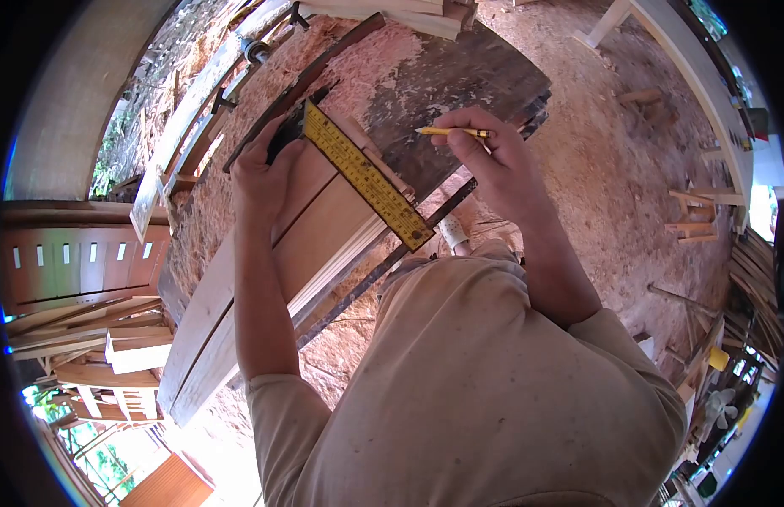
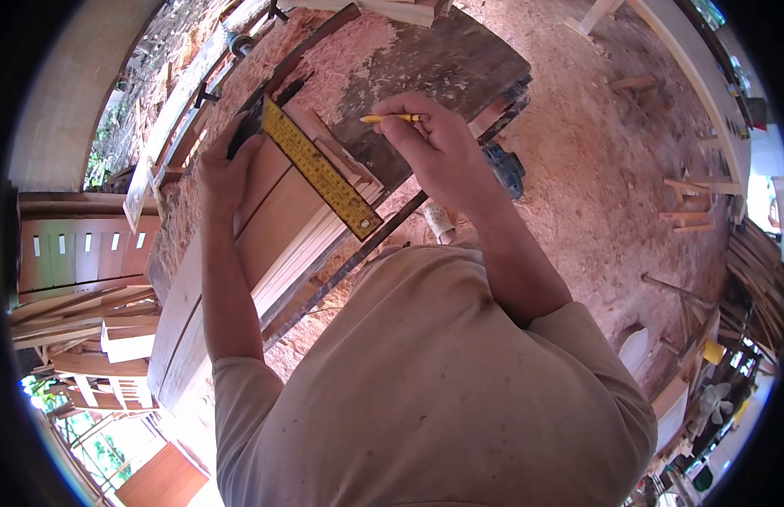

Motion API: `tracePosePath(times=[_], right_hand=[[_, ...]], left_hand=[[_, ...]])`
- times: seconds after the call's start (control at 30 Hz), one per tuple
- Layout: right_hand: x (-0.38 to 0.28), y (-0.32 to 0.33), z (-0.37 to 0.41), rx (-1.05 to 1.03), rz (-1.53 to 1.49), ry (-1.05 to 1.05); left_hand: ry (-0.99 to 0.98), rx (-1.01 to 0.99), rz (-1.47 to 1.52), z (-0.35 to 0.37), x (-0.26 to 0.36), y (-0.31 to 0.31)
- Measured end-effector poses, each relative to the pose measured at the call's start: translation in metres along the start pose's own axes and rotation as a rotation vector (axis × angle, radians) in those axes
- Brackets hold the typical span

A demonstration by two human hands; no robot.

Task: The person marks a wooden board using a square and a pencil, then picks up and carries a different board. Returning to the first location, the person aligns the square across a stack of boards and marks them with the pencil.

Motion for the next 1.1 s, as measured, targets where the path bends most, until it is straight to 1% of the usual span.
tracePosePath(times=[0.07, 0.17, 0.23, 0.3, 0.4, 0.47, 0.5, 0.57, 0.63, 0.7, 0.77, 0.8, 0.87, 0.9, 0.97, 1.0, 1.03, 1.07, 1.1], right_hand=[[0.004, -0.005, -0.001, -0.013, -0.069, -0.025], [0.002, -0.011, -0.001, -0.033, -0.031, -0.044], [0.002, -0.016, -0.001, -0.064, -0.041, -0.048], [0.004, -0.02, -0.004, -0.089, -0.052, -0.053], [0.009, -0.028, -0.018, -0.069, 0.04, -0.001], [-0.001, -0.039, -0.03, -0.047, 0.09, 0.148], [-0.004, -0.042, -0.037, -0.048, 0.089, 0.154], [-0.009, -0.05, -0.051, -0.084, 0.238, 0.134], [-0.009, -0.057, -0.066, -0.07, 0.272, 0.126], [-0.01, -0.063, -0.079, -0.052, 0.305, 0.114], [-0.011, -0.072, -0.087, -0.077, 0.4, 0.114], [-0.011, -0.075, -0.089, -0.075, 0.4, 0.113], [-0.014, -0.081, -0.088, -0.055, 0.392, 0.261], [-0.01, -0.081, -0.089, -0.054, 0.392, 0.258], [-0.019, -0.084, -0.084, -0.02, 0.44, 0.494], [-0.021, -0.081, -0.08, -0.022, 0.44, 0.489], [-0.023, -0.077, -0.074, -0.04, 0.512, 0.476], [-0.026, -0.076, -0.069, -0.057, 0.584, 0.464], [-0.027, -0.076, -0.067, -0.054, 0.583, 0.46]], left_hand=[[0.011, -0.006, 0.001, 0.001, -0.001, 0.001], [0.028, 0.008, 0.007, 0.001, 0.0, 0.002], [-0.012, 0.012, -0.008, 0.0, -0.006, 0.0], [-0.001, 0.007, -0.043, 0.0, -0.001, 0.0], [-0.004, 0.007, -0.066, -0.001, -0.006, -0.002], [-0.019, 0.017, -0.054, -0.001, -0.013, -0.002], [-0.037, 0.017, -0.047, -0.001, -0.014, -0.003], [-0.057, 0.021, -0.041, -0.002, -0.015, -0.003], [-0.076, 0.061, -0.04, -0.002, -0.013, -0.001], [-0.08, 0.043, -0.049, -0.002, -0.016, -0.003], [-0.082, 0.022, -0.06, -0.003, -0.017, -0.004], [-0.12, 0.034, -0.08, -0.003, -0.015, -0.003], [-0.158, 0.042, -0.1, -0.002, -0.012, -0.003], [-0.135, 0.026, -0.107, -0.002, -0.012, -0.003], [-0.111, 0.007, -0.113, -0.002, -0.009, -0.003], [-0.105, 0.038, -0.081, -0.002, -0.005, -0.002], [-0.099, 0.068, -0.049, -0.002, -0.004, -0.002], [-0.096, 0.066, -0.048, -0.001, -0.006, -0.002], [-0.117, 0.05, -0.088, -0.001, -0.008, -0.002]])
Point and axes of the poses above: each hand's wrist, its own z-axis away from the middle knuckle, its own y-axis out of the back of the hand, x = y × z, the point moved 6 cm from there along -z, towards the middle knuckle, and after that the axes turned 10 degrees about -y, right-handed, at the moved point
